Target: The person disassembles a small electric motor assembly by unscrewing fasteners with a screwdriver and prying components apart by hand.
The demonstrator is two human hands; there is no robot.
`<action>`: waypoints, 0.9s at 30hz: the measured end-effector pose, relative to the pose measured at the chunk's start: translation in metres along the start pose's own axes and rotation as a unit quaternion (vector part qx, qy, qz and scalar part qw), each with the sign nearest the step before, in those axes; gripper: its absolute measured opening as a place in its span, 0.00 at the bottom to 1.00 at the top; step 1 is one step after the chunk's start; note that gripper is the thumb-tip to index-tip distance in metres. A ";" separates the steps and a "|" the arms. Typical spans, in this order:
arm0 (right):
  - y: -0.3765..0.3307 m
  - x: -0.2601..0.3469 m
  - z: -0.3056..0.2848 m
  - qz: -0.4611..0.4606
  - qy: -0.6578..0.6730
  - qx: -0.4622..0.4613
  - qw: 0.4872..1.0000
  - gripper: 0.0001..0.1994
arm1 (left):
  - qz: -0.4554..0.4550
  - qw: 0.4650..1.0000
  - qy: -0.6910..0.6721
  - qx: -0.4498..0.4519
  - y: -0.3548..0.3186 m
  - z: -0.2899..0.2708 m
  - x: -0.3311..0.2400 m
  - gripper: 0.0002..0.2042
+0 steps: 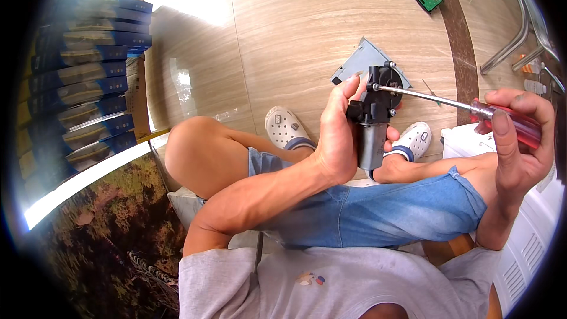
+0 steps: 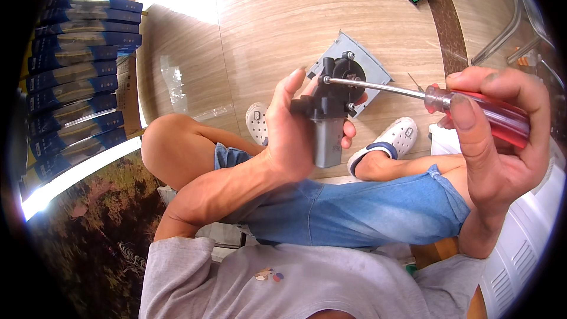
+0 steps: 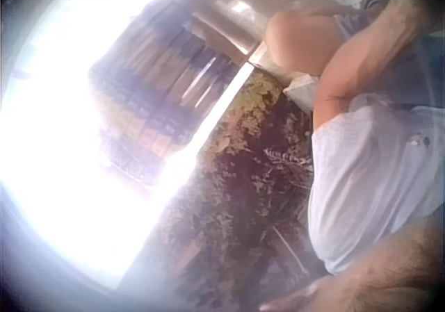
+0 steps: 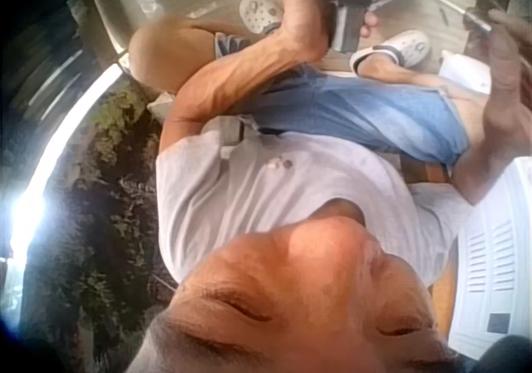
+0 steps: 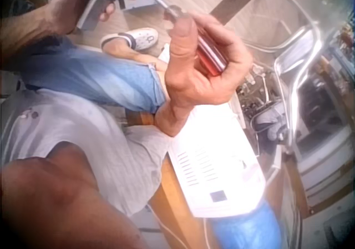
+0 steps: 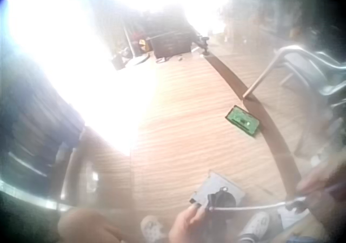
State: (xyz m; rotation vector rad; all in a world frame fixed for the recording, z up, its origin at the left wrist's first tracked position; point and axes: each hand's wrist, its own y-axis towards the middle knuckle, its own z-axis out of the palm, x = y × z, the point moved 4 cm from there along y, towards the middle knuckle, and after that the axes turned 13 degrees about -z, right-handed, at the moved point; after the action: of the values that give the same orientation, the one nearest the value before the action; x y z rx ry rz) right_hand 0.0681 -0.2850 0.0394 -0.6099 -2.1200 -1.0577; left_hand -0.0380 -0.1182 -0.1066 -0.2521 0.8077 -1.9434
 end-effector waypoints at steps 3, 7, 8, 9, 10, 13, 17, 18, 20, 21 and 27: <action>-0.001 -0.001 0.000 0.031 -0.006 0.007 0.999 0.14 | 0.003 1.000 0.014 -0.008 0.001 -0.001 0.000 0.33; 0.000 -0.005 0.000 -0.007 -0.015 0.053 0.998 0.15 | -0.011 0.999 0.039 -0.020 0.003 -0.003 0.000 0.32; 0.001 -0.005 -0.001 0.008 -0.016 0.052 0.998 0.15 | -0.018 0.999 0.038 -0.018 0.003 -0.003 0.001 0.32; 0.002 -0.006 -0.001 0.023 -0.015 0.051 0.998 0.16 | -0.025 0.999 0.036 -0.017 0.003 -0.003 0.002 0.32; 0.002 -0.008 -0.004 0.064 -0.013 0.043 0.997 0.17 | -0.025 0.999 0.037 -0.021 0.003 -0.005 0.002 0.32; -0.002 -0.017 -0.020 0.146 -0.082 0.077 0.983 0.21 | -0.025 0.998 0.046 -0.024 0.004 -0.003 0.003 0.31; -0.005 -0.016 -0.017 0.155 -0.098 0.084 0.979 0.16 | -0.017 0.997 0.059 -0.045 0.003 -0.005 0.001 0.30; -0.002 -0.009 -0.015 0.124 -0.101 0.088 0.983 0.16 | -0.022 0.997 0.061 -0.044 0.002 -0.004 0.001 0.30; -0.001 -0.005 -0.011 0.057 -0.092 0.089 0.990 0.17 | -0.023 0.997 0.057 -0.048 0.001 -0.006 0.001 0.30; -0.003 -0.011 -0.007 0.020 -0.081 0.086 0.993 0.18 | -0.023 0.997 0.057 -0.048 0.002 -0.006 0.000 0.30; -0.014 -0.016 -0.028 0.103 -0.047 0.060 0.992 0.23 | -0.001 0.995 0.090 -0.038 -0.002 -0.001 -0.009 0.31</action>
State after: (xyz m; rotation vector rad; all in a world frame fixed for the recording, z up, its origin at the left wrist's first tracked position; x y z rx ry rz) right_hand 0.0798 -0.3181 0.0326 -0.8137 -2.1291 -0.7967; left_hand -0.0358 -0.1097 -0.1052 -0.1232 1.0000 -1.9586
